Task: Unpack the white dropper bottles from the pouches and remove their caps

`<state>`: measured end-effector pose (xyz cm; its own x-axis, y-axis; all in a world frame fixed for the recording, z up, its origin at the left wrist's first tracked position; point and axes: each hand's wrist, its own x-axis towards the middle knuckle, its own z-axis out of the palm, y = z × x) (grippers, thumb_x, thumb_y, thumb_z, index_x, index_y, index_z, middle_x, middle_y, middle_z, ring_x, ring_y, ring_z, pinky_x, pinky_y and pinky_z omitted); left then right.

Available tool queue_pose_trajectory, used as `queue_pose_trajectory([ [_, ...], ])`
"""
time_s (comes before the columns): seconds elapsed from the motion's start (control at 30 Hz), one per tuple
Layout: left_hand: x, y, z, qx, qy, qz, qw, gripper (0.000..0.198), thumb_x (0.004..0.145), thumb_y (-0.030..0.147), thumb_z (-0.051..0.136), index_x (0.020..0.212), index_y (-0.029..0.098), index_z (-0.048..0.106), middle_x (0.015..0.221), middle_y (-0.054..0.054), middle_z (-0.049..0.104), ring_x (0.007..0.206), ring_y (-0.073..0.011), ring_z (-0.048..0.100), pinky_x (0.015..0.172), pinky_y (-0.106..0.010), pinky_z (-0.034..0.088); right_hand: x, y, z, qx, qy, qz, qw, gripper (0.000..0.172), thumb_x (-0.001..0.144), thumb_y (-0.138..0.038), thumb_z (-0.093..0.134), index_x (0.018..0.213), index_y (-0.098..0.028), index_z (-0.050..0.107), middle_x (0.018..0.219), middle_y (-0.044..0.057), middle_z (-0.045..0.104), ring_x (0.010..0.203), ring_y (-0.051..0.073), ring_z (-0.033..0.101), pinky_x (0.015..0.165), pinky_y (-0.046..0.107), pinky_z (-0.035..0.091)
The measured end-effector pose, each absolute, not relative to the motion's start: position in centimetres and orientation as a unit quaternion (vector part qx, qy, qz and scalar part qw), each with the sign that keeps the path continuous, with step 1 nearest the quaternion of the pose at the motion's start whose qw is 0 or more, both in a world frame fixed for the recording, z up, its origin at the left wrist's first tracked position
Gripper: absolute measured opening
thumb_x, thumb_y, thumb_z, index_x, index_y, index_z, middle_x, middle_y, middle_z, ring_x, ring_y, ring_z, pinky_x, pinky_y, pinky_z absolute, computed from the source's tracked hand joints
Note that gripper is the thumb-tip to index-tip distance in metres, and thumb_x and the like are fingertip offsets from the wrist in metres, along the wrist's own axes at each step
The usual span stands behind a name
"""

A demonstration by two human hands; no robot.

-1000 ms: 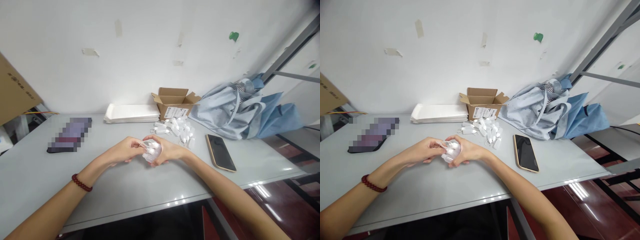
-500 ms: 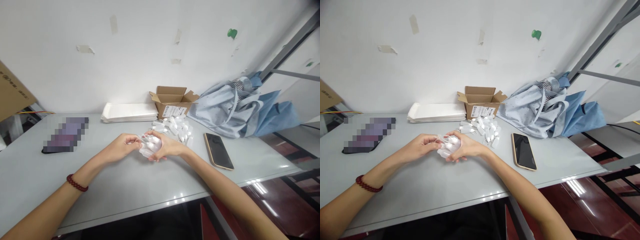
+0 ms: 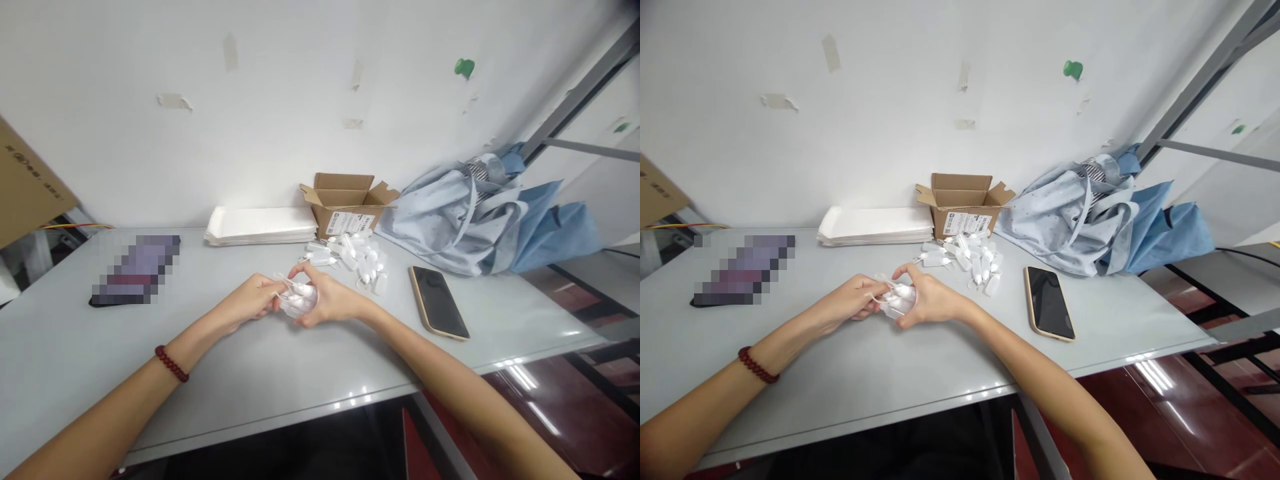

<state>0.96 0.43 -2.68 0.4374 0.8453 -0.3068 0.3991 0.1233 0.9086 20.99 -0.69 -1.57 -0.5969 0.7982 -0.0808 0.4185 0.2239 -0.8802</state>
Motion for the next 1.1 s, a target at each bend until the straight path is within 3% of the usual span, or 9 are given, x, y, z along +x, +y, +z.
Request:
queue_pose_trajectory([
  [0.17,0.5,0.2,-0.8,0.717,0.438,0.165,0.517,0.022,0.078,0.039,0.058,0.074,0.018,0.058,0.054,0.005,0.041,0.046,-0.0086,0.03,0.043,-0.023,0.02,21.2,-0.5,-1.7,-0.393,-0.762,0.482,0.178,0.066,0.058,-0.024,0.075,0.113,-0.024,0.038,0.072,-0.007,0.053,0.06,0.011,0.048,0.055,0.022,0.039],
  [0.37,0.8,0.5,-2.0,0.693,0.458,0.185,0.525,0.036,0.082,0.039,0.048,0.054,0.017,0.046,0.051,0.004,0.035,0.045,-0.0082,0.024,0.043,-0.024,0.019,21.2,-0.5,-1.7,-0.392,-0.777,0.46,0.174,0.069,0.057,-0.024,0.075,0.115,-0.025,0.037,0.073,-0.007,0.054,0.058,0.011,0.047,0.054,0.022,0.038],
  [0.57,0.4,0.4,-1.4,0.712,0.452,0.145,0.517,0.025,0.078,0.043,0.057,0.076,0.018,0.058,0.052,0.006,0.041,0.042,-0.0085,0.031,0.041,-0.022,0.021,21.3,-0.3,-1.8,-0.382,-0.787,0.456,0.163,0.065,0.06,-0.024,0.074,0.113,-0.025,0.037,0.071,-0.007,0.055,0.059,0.012,0.049,0.055,0.022,0.039],
  [0.7,0.6,0.6,-1.9,0.733,0.465,0.173,0.466,0.038,0.085,0.042,0.047,0.055,0.018,0.046,0.051,0.004,0.038,0.046,-0.0089,0.031,0.044,-0.023,0.022,21.3,-0.2,-2.0,-0.38,-0.796,0.443,0.161,0.067,0.059,-0.024,0.074,0.114,-0.025,0.036,0.073,-0.007,0.056,0.06,0.012,0.049,0.056,0.023,0.039],
  [0.77,0.6,0.6,-2.0,0.746,0.455,0.178,0.452,0.036,0.083,0.043,0.05,0.058,0.017,0.051,0.055,0.003,0.041,0.05,-0.0093,0.033,0.046,-0.023,0.024,21.3,-0.2,-2.0,-0.383,-0.796,0.441,0.16,0.066,0.059,-0.025,0.073,0.114,-0.025,0.036,0.072,-0.007,0.056,0.059,0.012,0.049,0.055,0.023,0.039],
  [0.9,0.5,0.4,-1.7,0.735,0.439,0.165,0.489,0.023,0.079,0.041,0.057,0.077,0.018,0.061,0.056,0.004,0.045,0.046,-0.0091,0.034,0.043,-0.022,0.024,21.3,-0.3,-2.0,-0.384,-0.794,0.444,0.16,0.066,0.059,-0.025,0.073,0.114,-0.025,0.037,0.07,-0.008,0.053,0.058,0.011,0.048,0.055,0.022,0.038],
  [1.1,0.4,0.9,-1.5,0.574,0.538,0.279,0.55,0.025,0.078,0.036,0.057,0.064,0.016,0.054,0.053,0.006,0.032,0.042,-0.0056,0.023,0.039,-0.02,0.018,21.6,-0.2,-1.8,-0.405,-0.786,0.43,0.183,0.065,0.06,-0.025,0.073,0.114,-0.025,0.037,0.069,-0.009,0.05,0.053,0.009,0.041,0.052,0.021,0.035],
])
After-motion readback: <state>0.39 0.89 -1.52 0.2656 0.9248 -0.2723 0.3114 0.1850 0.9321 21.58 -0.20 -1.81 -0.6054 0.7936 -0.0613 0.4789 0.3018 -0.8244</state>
